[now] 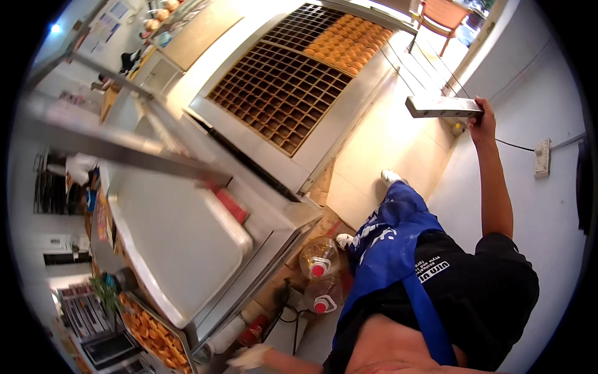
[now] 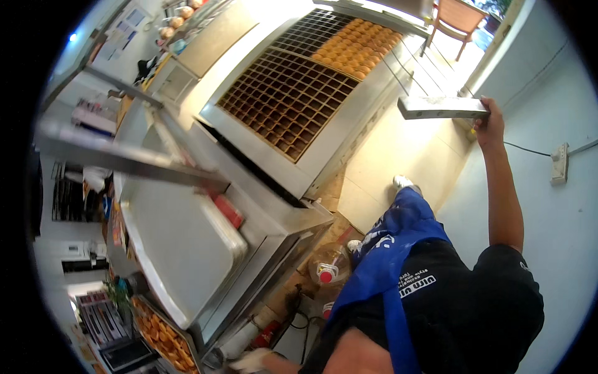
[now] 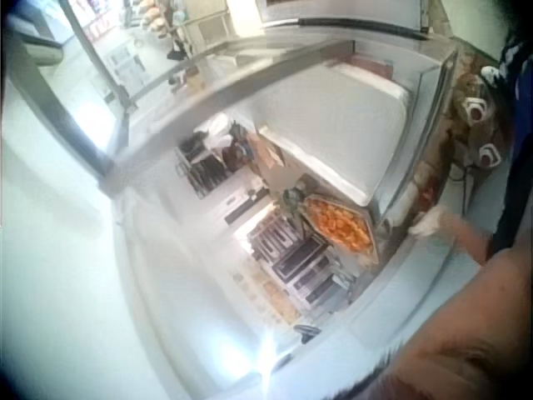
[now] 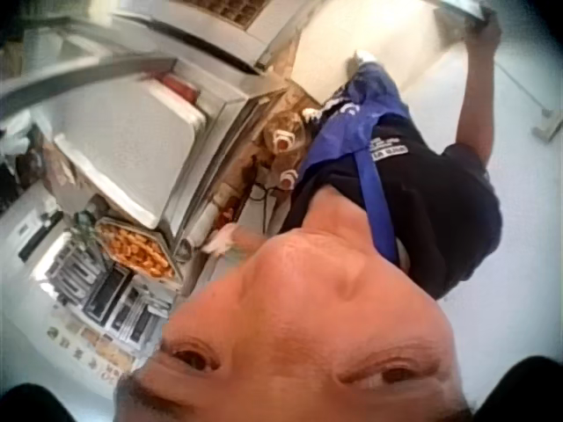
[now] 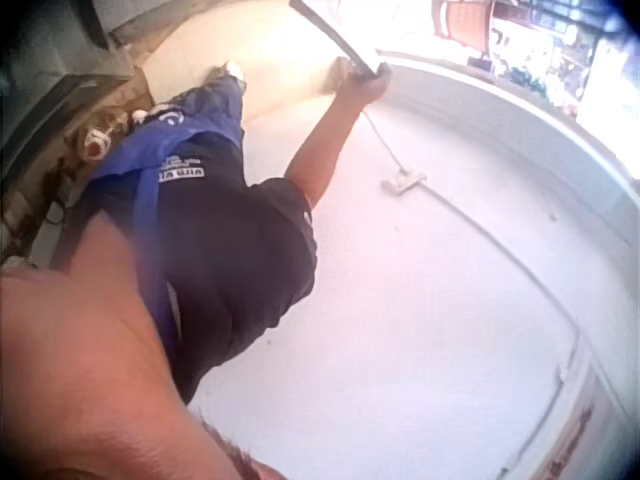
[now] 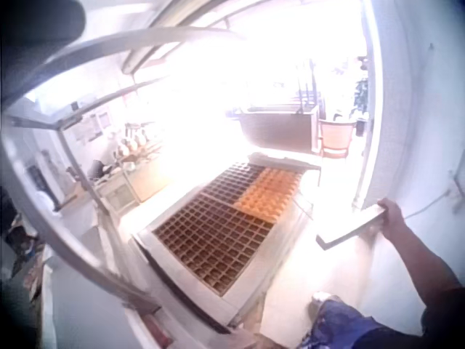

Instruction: The person, wearing gloves, uses a metal tray to remove small loaves of bread from an oven and places them onto a larger baking sheet.

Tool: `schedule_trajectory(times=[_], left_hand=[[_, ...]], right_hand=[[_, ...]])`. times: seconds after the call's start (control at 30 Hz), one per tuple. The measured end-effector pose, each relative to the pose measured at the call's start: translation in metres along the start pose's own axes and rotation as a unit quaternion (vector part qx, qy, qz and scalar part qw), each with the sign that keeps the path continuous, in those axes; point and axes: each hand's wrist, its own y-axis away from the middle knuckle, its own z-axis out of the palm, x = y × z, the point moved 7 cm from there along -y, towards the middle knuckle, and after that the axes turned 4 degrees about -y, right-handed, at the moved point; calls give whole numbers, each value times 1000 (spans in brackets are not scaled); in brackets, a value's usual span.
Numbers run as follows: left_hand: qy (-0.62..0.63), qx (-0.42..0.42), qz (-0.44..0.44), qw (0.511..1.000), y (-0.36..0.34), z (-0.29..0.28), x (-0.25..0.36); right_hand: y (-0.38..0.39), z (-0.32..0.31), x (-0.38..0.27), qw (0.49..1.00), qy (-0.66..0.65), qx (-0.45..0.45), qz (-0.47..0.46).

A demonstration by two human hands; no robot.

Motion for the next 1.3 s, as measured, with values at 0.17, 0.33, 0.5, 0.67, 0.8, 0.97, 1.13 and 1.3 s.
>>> schedule_trajectory(times=[0.17,0.33,0.5,0.67,0.8,0.97,1.13,1.3], left_hand=[[281,-381,-39,880,352,-39,227],[410,-721,254,497,626,0,506],[459,-822,-169,291,788,6,642],[434,-737,-166,490,809,-8,681],[466,-665,-311,495,832,-5,699],[452,-658,-244,551,845,-3,706],[454,-652,-290,534,852,5,717],[426,-646,-323,545,847,12,722]], right_hand=[[-90,28,59,995,79,-10,63],[-218,94,118,960,186,-195,72],[-304,141,167,914,185,-314,174],[-351,150,185,866,252,-341,264],[-380,165,182,837,265,-370,303],[-403,180,190,823,286,-381,309],[-416,182,202,815,300,-373,327],[-417,190,211,811,318,-356,337]])
